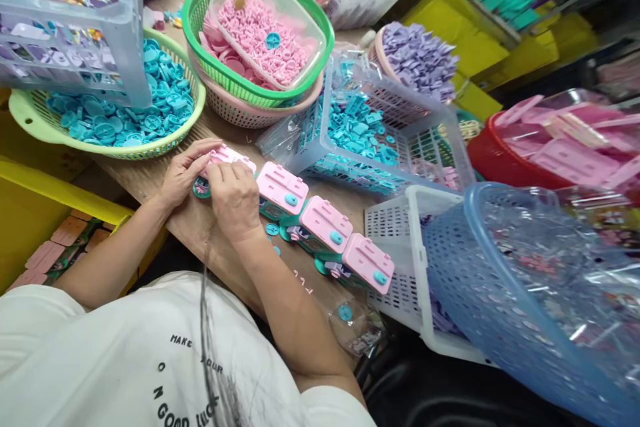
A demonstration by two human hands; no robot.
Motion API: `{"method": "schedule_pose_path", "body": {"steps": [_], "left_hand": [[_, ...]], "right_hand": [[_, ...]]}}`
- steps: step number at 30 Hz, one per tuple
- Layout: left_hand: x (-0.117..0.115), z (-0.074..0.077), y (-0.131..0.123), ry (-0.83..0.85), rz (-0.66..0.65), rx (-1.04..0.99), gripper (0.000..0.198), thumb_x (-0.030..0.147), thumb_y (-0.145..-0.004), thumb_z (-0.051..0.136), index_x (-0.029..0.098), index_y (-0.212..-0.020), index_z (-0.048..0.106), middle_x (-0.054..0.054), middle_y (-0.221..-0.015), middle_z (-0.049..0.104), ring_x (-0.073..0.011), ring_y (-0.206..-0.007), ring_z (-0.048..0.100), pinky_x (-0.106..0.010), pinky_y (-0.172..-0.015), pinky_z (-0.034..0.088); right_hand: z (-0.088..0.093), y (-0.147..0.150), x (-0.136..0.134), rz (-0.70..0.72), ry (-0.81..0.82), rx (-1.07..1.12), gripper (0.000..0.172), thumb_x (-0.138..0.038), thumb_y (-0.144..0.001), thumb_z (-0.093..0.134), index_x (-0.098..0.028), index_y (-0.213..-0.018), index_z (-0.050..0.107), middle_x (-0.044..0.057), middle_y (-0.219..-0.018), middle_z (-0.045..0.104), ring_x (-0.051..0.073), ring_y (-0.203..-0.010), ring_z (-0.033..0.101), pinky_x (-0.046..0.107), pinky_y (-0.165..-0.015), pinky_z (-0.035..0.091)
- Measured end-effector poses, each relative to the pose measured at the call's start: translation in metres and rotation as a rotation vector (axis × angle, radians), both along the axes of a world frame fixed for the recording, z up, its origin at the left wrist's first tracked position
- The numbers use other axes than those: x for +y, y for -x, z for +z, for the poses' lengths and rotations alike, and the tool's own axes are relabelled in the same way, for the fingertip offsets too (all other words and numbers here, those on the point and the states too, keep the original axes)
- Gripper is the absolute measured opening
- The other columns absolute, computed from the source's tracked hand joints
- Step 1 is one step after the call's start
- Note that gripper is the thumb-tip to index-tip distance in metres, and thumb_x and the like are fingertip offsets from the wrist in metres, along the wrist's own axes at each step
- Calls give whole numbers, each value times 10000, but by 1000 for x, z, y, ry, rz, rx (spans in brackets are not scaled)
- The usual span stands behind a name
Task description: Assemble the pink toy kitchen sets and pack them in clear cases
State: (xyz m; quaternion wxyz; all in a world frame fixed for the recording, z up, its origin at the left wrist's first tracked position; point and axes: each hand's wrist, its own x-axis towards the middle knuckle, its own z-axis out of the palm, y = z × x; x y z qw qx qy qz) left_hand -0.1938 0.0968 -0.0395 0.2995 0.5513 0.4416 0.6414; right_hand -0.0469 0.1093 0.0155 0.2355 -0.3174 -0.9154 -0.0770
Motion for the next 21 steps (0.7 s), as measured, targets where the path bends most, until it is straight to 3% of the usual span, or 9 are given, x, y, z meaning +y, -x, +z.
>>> {"method": "schedule_pose_path", "body": {"steps": [5, 10, 15, 21], "left_hand": [[-2, -6, -9, -43, 28, -59, 553, 560, -1029, 342, 184, -1184, 716, -109, -1314, 664, -222, -1304, 565, -413, -1181, 380], [-4, -10, -12, 4, 69, -36, 638, 549, -1049, 214, 174, -1177, 714, -99, -1297, 681, -212, -1296, 578, -406, -1186, 385], [-2, -18, -12, -28, 48, -30, 639, 583, -1037, 239, 176, -1182, 709, -108, -1290, 686, -218, -1301, 575, -412, -1186, 383], [-1, -19, -12, -68, 38, -5, 591, 567, -1034, 302, 161, -1215, 692, -130, -1314, 664, -230, -1297, 569, -428, -1162, 394]], "right_hand": [[-7, -16, 12, 67, 177, 198, 230, -240, -1022, 462, -184, -1009, 686, 90, -944, 740, 223, -873, 636, 340, -806, 452], [-10, -16, 4, 27, 31, 109, 240, -254, -1025, 467, -196, -1019, 700, 82, -896, 755, 224, -830, 628, 350, -771, 383], [0, -15, 0, 77, -106, -54, 210, -197, -1020, 469, -202, -991, 677, 52, -893, 769, 205, -855, 627, 350, -853, 358], [18, -17, 9, 188, -60, -256, 220, -156, -1008, 457, -233, -982, 662, 20, -1047, 777, 184, -934, 641, 359, -1025, 319]]}}
